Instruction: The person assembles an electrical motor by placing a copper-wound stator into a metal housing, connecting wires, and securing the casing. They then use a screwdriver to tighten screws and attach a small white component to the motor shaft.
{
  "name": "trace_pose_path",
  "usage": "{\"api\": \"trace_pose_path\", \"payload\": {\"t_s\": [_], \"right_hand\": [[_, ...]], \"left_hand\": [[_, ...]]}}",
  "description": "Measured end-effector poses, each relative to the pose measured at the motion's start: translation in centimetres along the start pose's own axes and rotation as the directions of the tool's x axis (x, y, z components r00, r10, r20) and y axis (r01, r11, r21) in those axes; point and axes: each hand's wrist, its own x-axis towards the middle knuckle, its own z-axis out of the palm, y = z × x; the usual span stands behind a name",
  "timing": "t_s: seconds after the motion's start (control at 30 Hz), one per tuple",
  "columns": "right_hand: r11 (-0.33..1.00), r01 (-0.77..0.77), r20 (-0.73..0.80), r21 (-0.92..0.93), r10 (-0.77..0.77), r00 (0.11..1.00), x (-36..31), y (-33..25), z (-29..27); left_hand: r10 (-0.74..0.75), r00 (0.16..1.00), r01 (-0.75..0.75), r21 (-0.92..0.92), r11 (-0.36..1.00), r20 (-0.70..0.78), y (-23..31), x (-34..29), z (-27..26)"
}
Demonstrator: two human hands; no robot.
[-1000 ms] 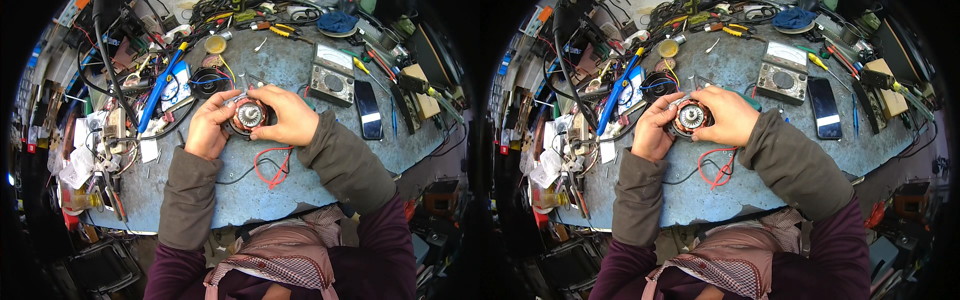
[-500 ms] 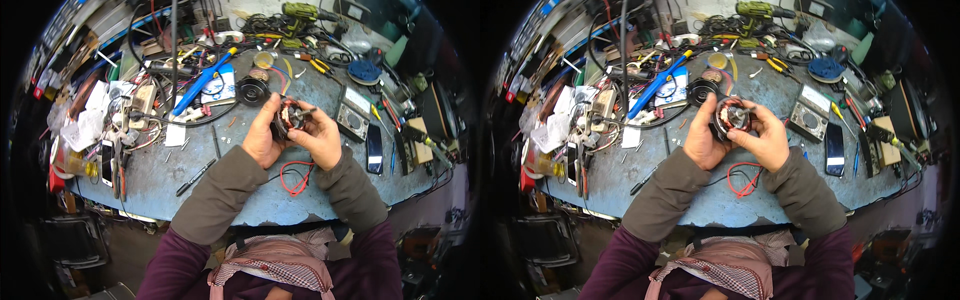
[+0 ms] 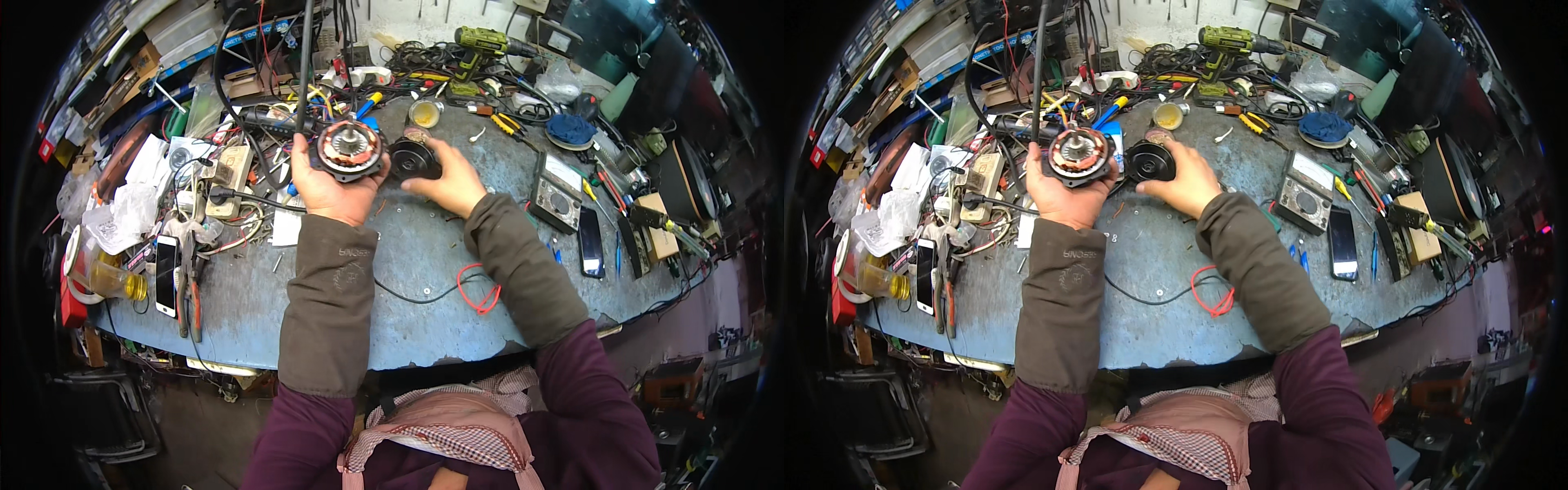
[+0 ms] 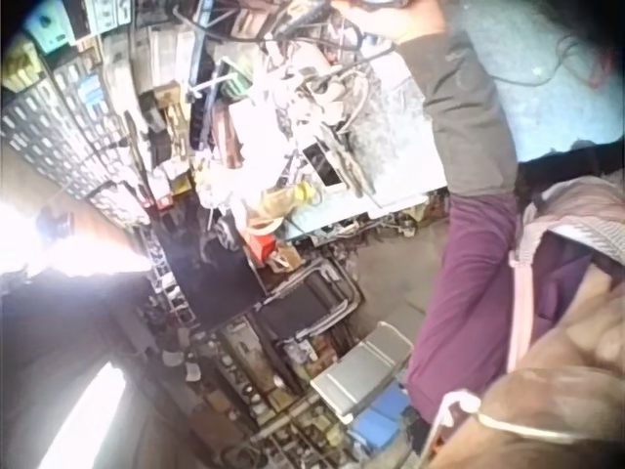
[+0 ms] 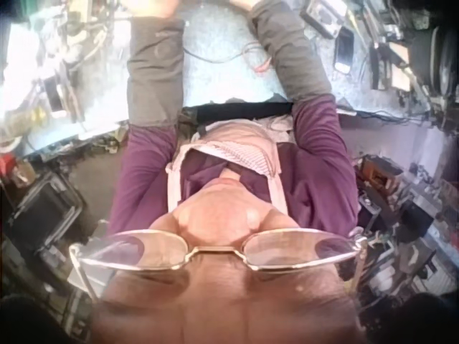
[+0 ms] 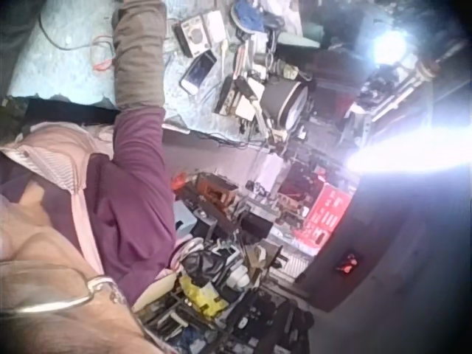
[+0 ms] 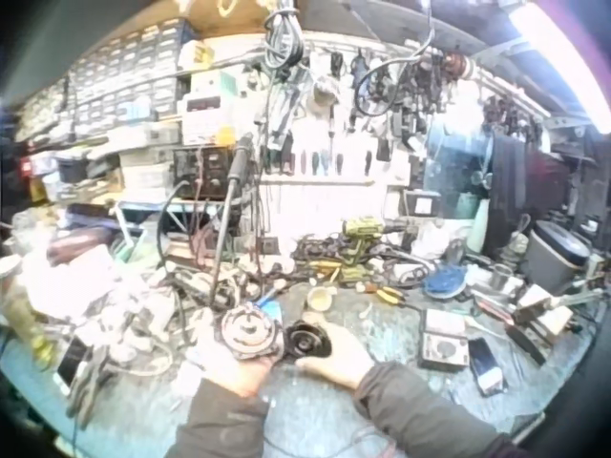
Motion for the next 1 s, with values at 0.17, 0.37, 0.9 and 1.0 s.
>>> {"api": "trace_pose_path", "payload": {"t_s": [0.17,0.37,0.9,1.0], "right_hand": [[0.988,0.111,-0.078,-0.104,-0.119,0.990,0.3,1.2,1.5],[0.949,0.068,-0.189,0.309,-0.009,0.982,-2.2,3.0,-2.7],[0.905,0.403,-0.349,0.134,-0.338,0.874,-5.9,0.6,-7.0],[0.851,0.510,-0.320,0.128,-0.451,0.833,-5.9,0.5,-6.9]], "left_hand": [[-0.144,0.989,0.142,0.060,0.988,0.017,-2.0,0.6,0.4],[-0.184,0.979,0.166,0.181,0.969,0.085,-3.4,1.3,-1.0],[-0.155,0.988,0.125,0.472,0.873,0.025,-6.0,-0.6,0.1],[-0.111,0.994,0.094,0.501,0.860,0.003,-6.9,-0.6,-0.3]]}}
